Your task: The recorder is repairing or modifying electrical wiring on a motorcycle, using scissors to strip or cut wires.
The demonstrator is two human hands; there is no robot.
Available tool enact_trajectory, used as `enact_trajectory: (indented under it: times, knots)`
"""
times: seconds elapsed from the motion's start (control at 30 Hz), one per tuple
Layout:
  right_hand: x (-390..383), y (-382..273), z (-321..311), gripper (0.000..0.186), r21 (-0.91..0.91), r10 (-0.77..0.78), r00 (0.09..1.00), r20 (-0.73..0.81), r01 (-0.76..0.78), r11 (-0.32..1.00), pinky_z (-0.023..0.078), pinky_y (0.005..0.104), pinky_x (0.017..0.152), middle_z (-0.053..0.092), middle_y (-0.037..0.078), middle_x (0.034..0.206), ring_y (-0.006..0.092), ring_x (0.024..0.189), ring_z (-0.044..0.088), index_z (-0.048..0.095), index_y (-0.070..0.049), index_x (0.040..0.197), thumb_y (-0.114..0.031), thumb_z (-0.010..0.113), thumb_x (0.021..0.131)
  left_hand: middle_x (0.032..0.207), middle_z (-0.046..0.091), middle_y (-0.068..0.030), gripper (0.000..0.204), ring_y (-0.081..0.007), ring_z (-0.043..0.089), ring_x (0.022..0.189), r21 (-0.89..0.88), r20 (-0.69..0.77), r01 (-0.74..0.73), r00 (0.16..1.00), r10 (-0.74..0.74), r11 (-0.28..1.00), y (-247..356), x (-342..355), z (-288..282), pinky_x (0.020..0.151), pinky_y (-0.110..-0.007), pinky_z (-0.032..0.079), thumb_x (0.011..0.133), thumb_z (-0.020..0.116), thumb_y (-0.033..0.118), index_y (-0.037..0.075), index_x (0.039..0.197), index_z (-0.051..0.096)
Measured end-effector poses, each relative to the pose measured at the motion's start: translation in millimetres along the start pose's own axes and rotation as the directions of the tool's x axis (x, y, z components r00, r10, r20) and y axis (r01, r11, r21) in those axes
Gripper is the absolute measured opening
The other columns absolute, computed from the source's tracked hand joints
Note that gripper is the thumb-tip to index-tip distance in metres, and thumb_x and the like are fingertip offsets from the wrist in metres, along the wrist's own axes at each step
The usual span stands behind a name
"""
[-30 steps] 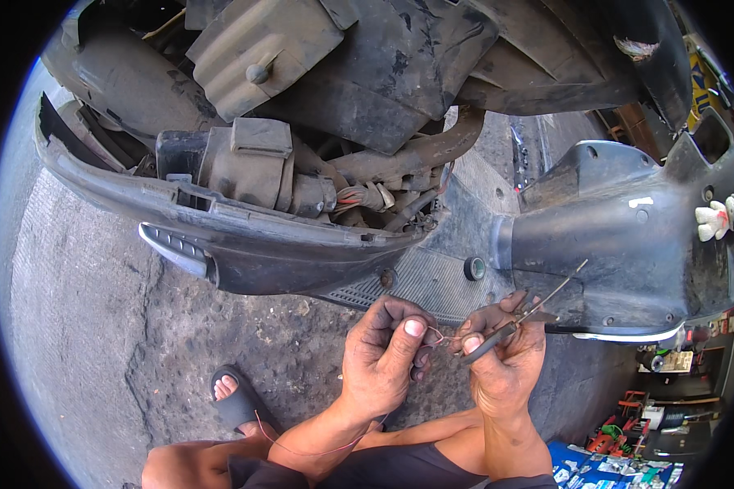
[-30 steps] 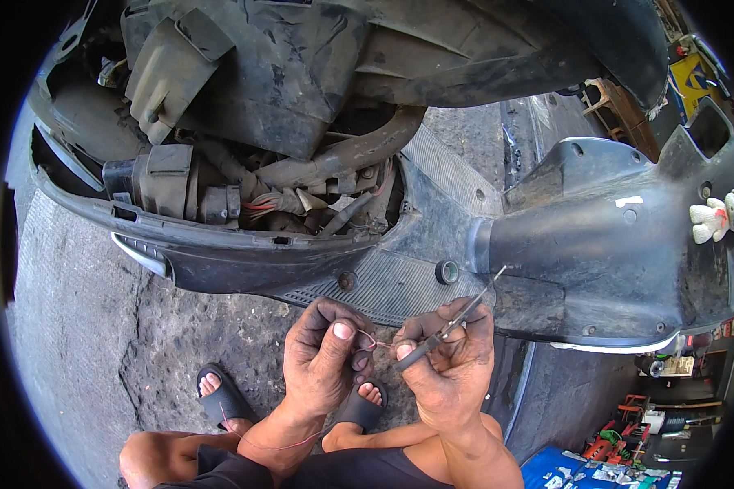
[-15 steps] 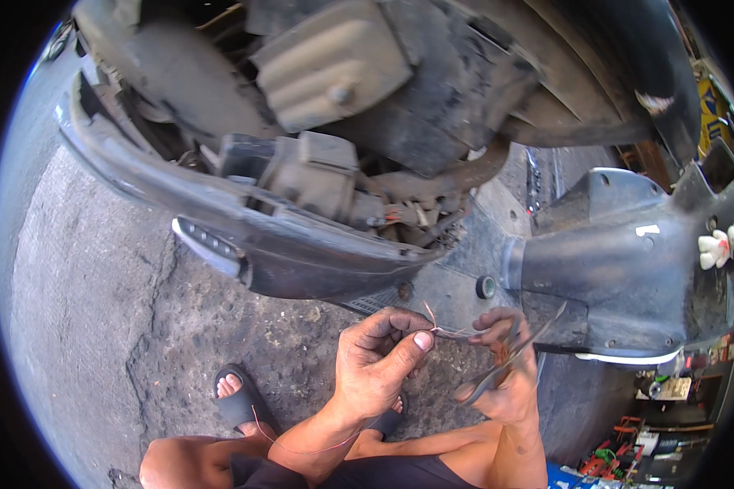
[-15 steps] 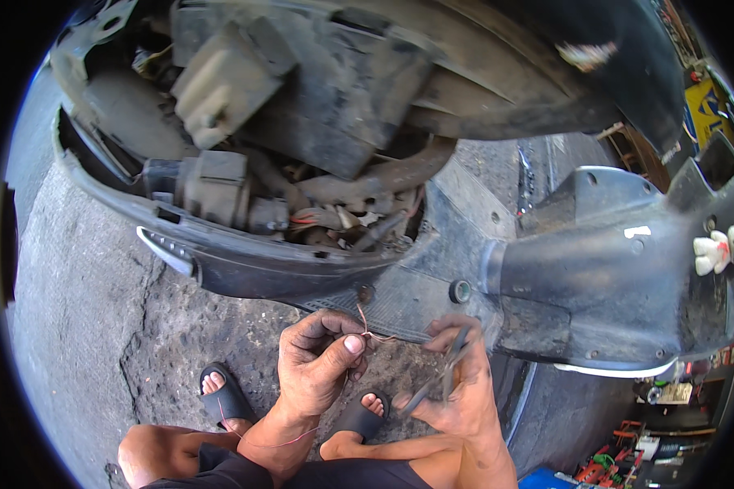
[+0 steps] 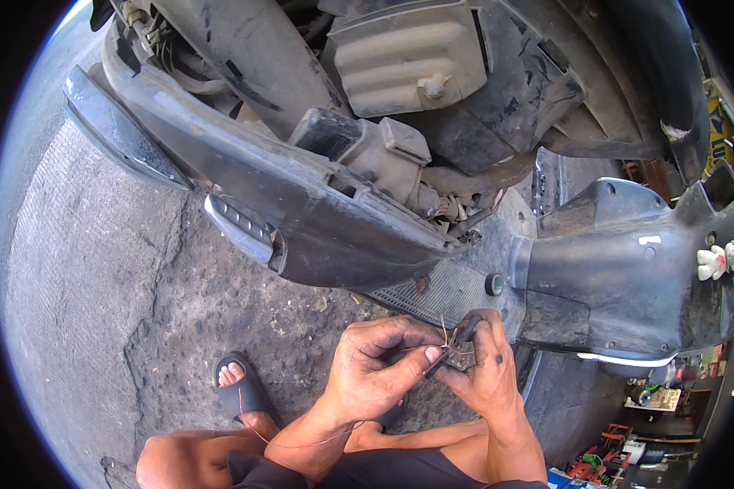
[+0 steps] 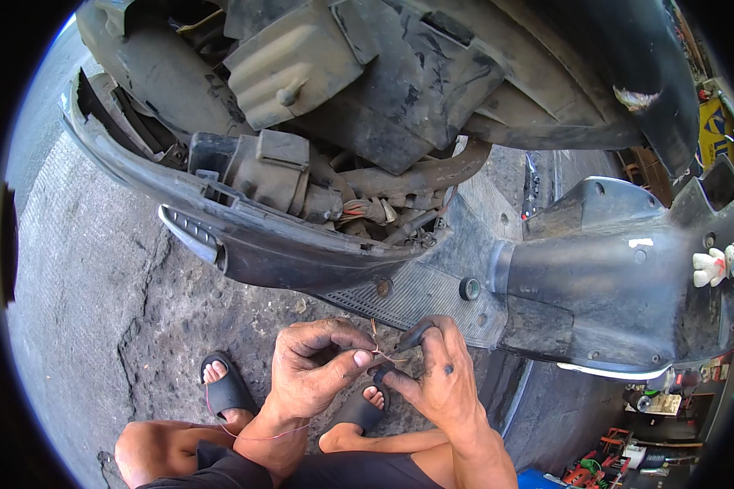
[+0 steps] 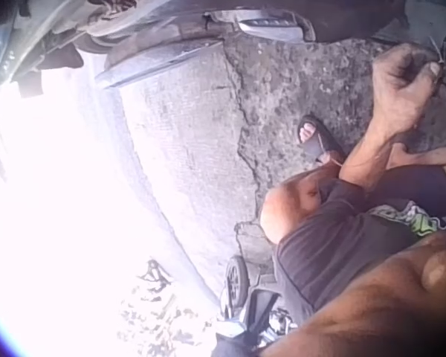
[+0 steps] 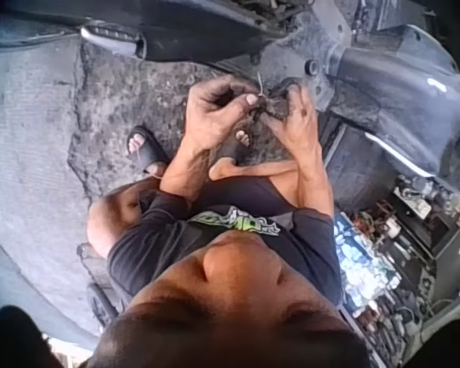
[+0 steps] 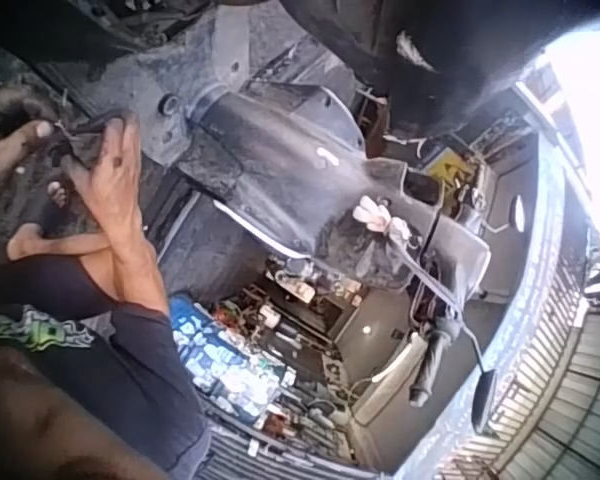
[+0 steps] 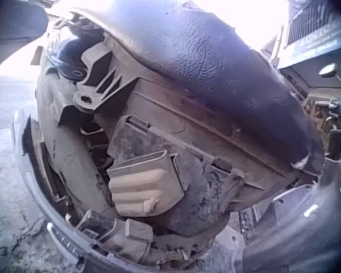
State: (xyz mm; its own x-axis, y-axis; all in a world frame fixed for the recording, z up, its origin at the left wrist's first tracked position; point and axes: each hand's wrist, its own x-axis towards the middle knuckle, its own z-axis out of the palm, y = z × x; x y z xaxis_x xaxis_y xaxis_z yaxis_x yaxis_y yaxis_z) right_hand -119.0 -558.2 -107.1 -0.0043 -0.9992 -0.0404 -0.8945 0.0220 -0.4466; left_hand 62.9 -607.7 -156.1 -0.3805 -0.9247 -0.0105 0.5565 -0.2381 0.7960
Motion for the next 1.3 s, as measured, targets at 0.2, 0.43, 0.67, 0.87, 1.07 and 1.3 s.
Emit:
enact_trajectory:
  times: [0.2,0.43,0.67,0.87,1.07,1.3]
  knots:
    - [-1,-2,1,0.061,-0.065,-0.046,0.999,0.002,0.046,0.997,0.051,0.0430,0.077,0.056,0.016,0.102,0.0351,0.091,0.060,0.057,0.001,0.099,-0.014,0.093,0.051,0.082,0.070,-0.0074,0.008,-0.0075,0.063,0.066,0.113,0.092,-0.005,0.996,-0.005,0.994,14,-2,-14,0.054,-0.022,0.049,0.089,0.070,0.000,-0.005,0.095,0.073]
    - [10,-13,7,0.056,-0.074,-0.177,0.984,0.030,0.178,0.981,0.050,0.0435,0.074,0.057,0.016,0.094,0.0356,0.086,0.060,0.057,0.001,0.093,-0.013,0.092,0.052,0.080,0.068,-0.0067,0.010,-0.0070,0.061,0.055,-0.015,0.056,0.104,0.993,-0.103,0.994,23,-13,-33,0.047,-0.021,0.050,0.091,0.067,0.000,-0.007,0.097,0.071]
    - [20,-26,11,0.042,-0.006,-0.242,0.970,0.036,0.242,0.970,0.051,0.0428,0.073,0.062,0.013,0.091,0.0348,0.083,0.062,0.060,-0.001,0.082,-0.011,0.089,0.053,0.083,0.068,-0.0033,0.009,-0.0068,0.057,0.076,-0.057,-0.093,-0.014,0.996,0.009,0.998,27,-18,-53,0.066,-0.024,0.045,0.090,0.071,0.005,-0.004,0.092,0.070]
    - [12,-3,3,0.041,0.227,-0.151,0.975,0.162,0.112,0.967,0.053,0.0373,0.077,0.068,0.012,0.101,0.0284,0.090,0.066,0.063,0.002,0.083,-0.009,0.089,0.054,0.088,0.066,-0.0068,0.009,-0.0122,0.057,0.080,-0.132,-0.097,-0.163,0.984,0.151,0.978,27,-13,-57,0.072,-0.027,0.044,0.090,0.069,0.005,-0.004,0.092,0.068]
    - [12,20,-25,0.017,0.392,0.389,0.921,0.031,-0.369,0.843,0.047,0.0288,0.064,0.068,0.006,0.087,0.0125,0.076,0.061,0.073,0.002,0.079,-0.012,0.080,0.075,0.082,0.063,-0.0103,0.014,-0.0112,0.052,0.063,-0.174,-0.149,-0.119,0.984,0.093,0.977,27,-8,-41,0.055,-0.024,0.039,0.085,0.072,0.007,-0.006,0.086,0.066]
    - [16,65,-10,0.037,-0.155,0.582,0.804,0.120,-0.564,0.811,0.048,0.0377,0.055,0.062,0.012,0.057,0.0162,0.053,0.059,0.072,0.007,0.078,-0.028,0.084,0.074,0.092,0.066,-0.0042,0.010,-0.0082,0.055,0.080,-0.143,-0.070,-0.009,0.998,-0.001,0.990,23,-12,-28,0.073,-0.026,0.045,0.092,0.068,0.006,-0.004,0.096,0.069]
